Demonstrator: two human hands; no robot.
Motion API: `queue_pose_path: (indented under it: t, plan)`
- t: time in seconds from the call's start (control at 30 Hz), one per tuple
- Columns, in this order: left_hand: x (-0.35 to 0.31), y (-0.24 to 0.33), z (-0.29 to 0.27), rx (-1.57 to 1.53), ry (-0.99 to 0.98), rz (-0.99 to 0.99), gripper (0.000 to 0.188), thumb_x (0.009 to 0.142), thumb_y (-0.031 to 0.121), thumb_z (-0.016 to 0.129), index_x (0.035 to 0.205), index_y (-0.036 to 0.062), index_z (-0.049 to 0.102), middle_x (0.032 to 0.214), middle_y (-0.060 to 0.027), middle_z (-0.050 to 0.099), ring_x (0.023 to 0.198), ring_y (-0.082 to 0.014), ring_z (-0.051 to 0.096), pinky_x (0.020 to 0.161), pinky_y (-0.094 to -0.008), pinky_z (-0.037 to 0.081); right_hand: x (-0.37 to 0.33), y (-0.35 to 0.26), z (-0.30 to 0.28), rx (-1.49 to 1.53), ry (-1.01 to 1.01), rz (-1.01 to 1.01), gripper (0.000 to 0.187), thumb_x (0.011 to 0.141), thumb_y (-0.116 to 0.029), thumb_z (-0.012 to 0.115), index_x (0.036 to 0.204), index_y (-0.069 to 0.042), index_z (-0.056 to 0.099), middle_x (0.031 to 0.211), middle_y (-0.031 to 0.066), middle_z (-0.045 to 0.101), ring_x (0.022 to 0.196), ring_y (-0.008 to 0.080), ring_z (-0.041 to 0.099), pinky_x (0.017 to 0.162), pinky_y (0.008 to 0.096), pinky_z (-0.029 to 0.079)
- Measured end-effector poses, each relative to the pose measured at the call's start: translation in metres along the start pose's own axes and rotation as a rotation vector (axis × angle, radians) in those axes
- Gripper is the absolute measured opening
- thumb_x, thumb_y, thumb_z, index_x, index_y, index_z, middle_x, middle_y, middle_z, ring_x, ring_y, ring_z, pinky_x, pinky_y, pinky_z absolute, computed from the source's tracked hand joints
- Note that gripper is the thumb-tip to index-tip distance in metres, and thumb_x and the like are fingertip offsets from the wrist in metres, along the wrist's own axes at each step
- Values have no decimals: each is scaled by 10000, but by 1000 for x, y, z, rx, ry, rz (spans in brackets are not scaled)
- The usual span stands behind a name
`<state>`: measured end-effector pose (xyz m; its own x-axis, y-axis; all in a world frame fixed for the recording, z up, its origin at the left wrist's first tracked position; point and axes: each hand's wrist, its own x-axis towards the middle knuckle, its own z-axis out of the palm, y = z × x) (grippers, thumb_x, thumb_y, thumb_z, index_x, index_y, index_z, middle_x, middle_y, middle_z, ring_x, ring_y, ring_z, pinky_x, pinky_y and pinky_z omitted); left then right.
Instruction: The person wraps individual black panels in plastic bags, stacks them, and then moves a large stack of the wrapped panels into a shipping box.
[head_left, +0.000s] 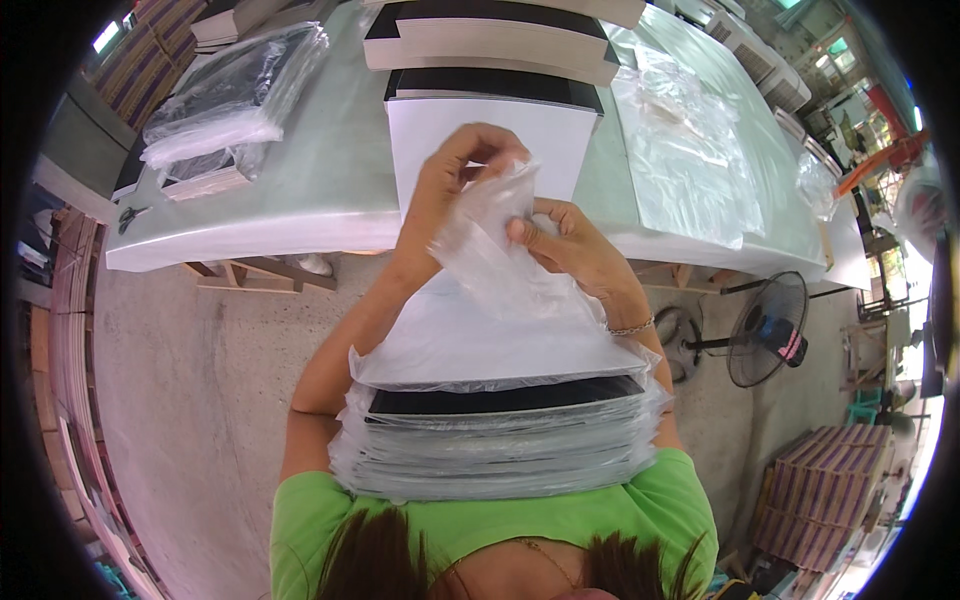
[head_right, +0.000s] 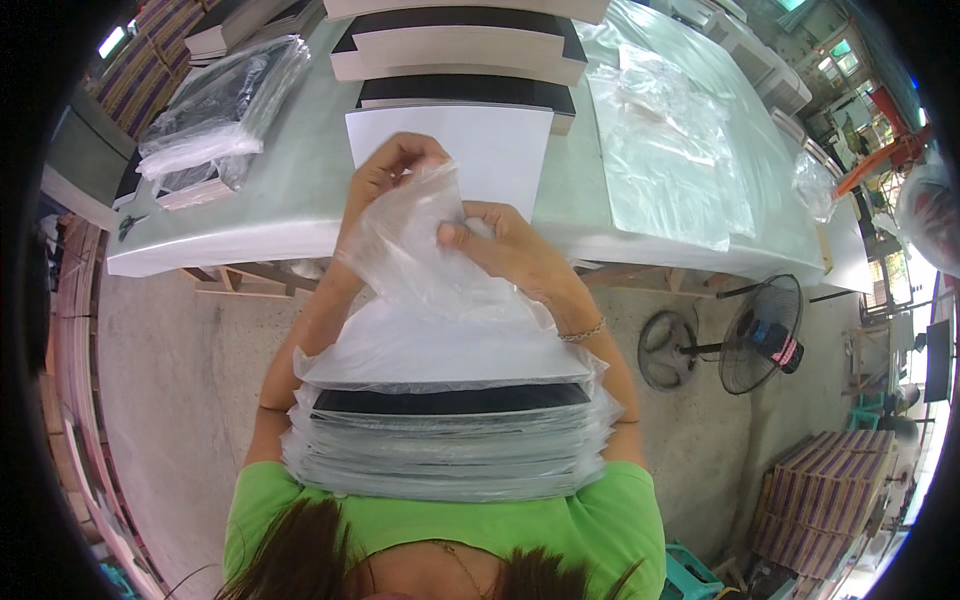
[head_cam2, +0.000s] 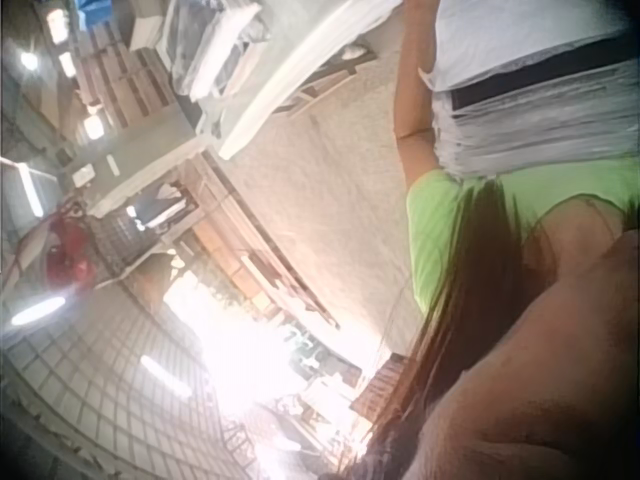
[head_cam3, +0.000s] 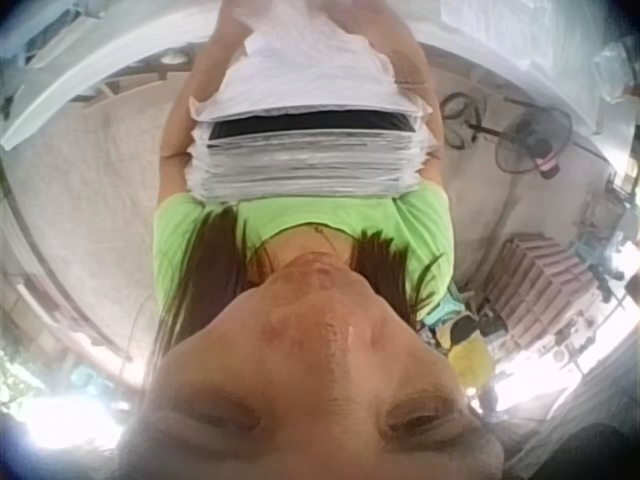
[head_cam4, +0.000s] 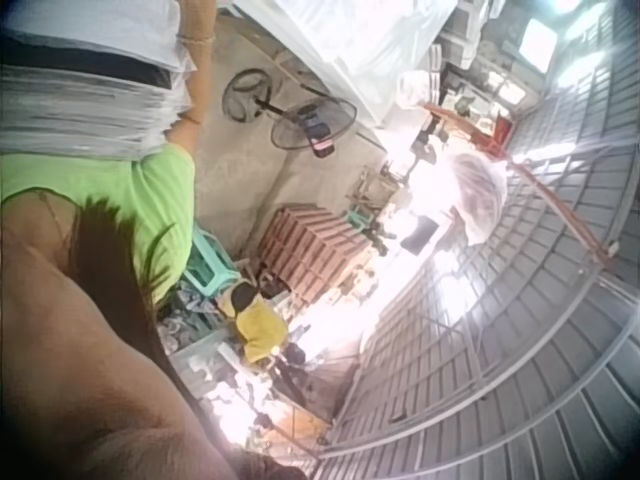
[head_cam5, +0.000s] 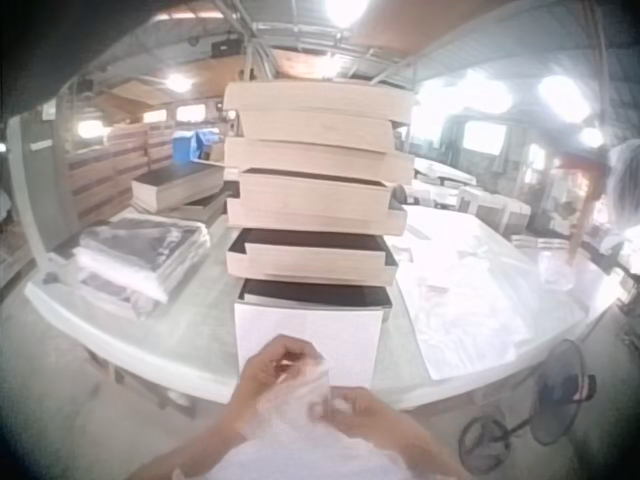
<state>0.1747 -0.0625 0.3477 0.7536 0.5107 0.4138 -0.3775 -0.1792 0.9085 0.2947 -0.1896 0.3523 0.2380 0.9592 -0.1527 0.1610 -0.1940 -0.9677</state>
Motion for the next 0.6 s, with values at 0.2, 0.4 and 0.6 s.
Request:
queue_pose_path:
  t: [0.2,0.4,0.6]
  plan:
    - [-10,40,-11,-280,24,-452,443,856,340,578,1138,19,461,932,-48,524,779,-98,498,698,-214,401,12,9,-7,-335,549,-283,222,820,-172,635,809,31,548,628,87,528,573,125,415,543,272,386]
    - [-21,19,-40,9,-70,-492,532,788,401,667,1083,-8,500,825,-35,550,663,-82,480,643,-215,409,8,7,-17,-400,666,-294,247,829,-189,634,836,47,561,638,67,532,591,121,432,569,263,392]
    - [-28,7,-49,-106,-115,-578,352,822,348,647,898,5,625,746,-12,568,678,-79,493,651,-204,410,7,14,-22,-391,696,-327,170,814,-117,635,841,32,556,632,118,518,542,150,378,503,282,369]
